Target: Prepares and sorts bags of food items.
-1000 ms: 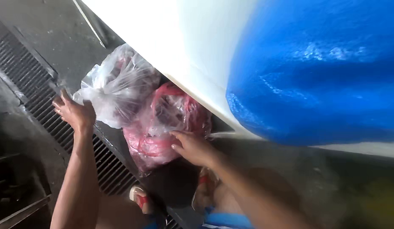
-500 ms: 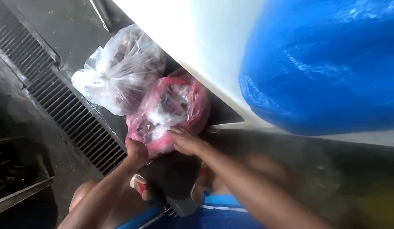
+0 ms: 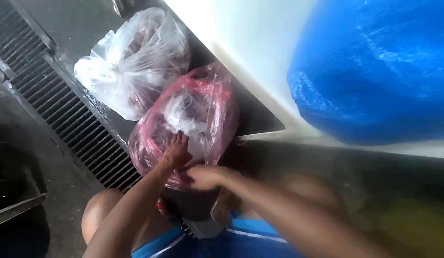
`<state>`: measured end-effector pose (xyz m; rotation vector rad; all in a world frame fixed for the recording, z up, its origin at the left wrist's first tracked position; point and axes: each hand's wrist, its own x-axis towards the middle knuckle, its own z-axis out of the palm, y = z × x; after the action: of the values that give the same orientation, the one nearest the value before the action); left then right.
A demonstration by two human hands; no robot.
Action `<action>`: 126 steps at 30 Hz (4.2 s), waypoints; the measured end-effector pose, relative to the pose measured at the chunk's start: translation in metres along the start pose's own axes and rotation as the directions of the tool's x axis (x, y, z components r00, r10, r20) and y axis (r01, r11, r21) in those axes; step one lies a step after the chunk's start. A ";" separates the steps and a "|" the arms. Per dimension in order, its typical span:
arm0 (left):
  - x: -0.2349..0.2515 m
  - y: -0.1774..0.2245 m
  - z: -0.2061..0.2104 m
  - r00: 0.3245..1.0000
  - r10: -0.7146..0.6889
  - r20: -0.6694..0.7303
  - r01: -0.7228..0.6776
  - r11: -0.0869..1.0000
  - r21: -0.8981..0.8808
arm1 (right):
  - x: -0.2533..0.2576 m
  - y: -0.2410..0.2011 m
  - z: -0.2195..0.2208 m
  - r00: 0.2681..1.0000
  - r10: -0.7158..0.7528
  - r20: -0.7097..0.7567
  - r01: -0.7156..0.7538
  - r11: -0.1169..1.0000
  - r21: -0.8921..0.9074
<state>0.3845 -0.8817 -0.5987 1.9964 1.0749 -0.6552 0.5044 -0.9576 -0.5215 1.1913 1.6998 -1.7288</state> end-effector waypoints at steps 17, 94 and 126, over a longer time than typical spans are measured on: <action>-0.085 -0.020 -0.055 0.950 0.036 0.309 -0.038 0.999 0.002 | 0.012 0.031 -0.040 0.868 0.172 -0.465 -0.217 0.975 -0.043; -0.027 -0.008 -0.025 0.995 0.099 0.018 -0.097 0.991 -0.088 | 0.047 0.048 -0.152 0.657 0.488 -0.575 -0.600 0.800 -0.006; -0.068 0.000 -0.053 0.993 0.078 0.091 -0.056 0.974 -0.218 | 0.060 0.037 -0.165 0.575 0.571 -0.586 -0.726 0.687 -0.043</action>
<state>0.3541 -0.8706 -0.5191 1.7869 0.9714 -0.5705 0.5462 -0.7900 -0.5710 1.9652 1.3886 -0.6894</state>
